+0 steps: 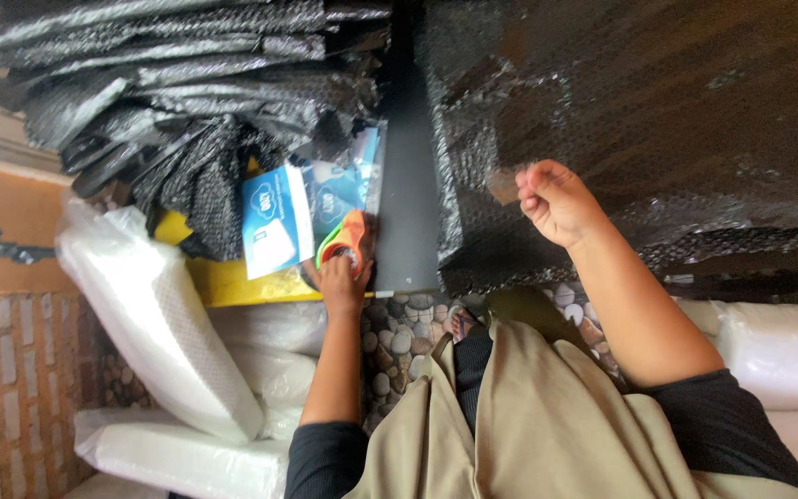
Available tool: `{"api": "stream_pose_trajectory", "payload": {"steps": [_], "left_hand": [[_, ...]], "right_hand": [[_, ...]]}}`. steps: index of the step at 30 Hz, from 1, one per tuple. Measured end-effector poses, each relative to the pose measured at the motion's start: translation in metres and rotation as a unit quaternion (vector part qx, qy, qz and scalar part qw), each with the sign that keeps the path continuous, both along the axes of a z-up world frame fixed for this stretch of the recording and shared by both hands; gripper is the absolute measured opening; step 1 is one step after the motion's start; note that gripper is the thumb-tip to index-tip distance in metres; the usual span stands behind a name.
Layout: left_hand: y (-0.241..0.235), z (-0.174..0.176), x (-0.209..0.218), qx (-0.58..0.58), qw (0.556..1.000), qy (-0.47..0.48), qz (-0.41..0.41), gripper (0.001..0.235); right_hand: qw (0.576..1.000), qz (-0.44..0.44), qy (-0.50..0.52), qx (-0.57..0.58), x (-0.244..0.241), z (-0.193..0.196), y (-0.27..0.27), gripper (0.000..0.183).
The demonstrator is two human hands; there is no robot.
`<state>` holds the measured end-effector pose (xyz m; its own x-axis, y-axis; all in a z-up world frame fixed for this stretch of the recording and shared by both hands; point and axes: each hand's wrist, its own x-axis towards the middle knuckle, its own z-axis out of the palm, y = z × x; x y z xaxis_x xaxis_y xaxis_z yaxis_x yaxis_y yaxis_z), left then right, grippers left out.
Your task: Wrapping a cushion in black bubble wrap and securing it with tape using a dispenser
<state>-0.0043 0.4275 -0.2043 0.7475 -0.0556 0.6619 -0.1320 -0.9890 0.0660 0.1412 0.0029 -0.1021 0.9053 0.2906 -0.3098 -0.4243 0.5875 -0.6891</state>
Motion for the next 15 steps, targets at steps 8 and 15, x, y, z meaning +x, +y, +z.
{"api": "stream_pose_trajectory", "payload": {"steps": [8,15], "left_hand": [[-0.1,0.108,0.087,-0.166,0.969,0.146,-0.109,0.059],[-0.151,0.09,0.168,-0.128,0.926,0.312,-0.172,0.067]], "right_hand": [[0.992,-0.09,-0.04,0.075,0.136,-0.018,-0.046,0.013],[0.995,-0.087,0.006,0.043,0.156,-0.047,-0.039,0.018]]}}
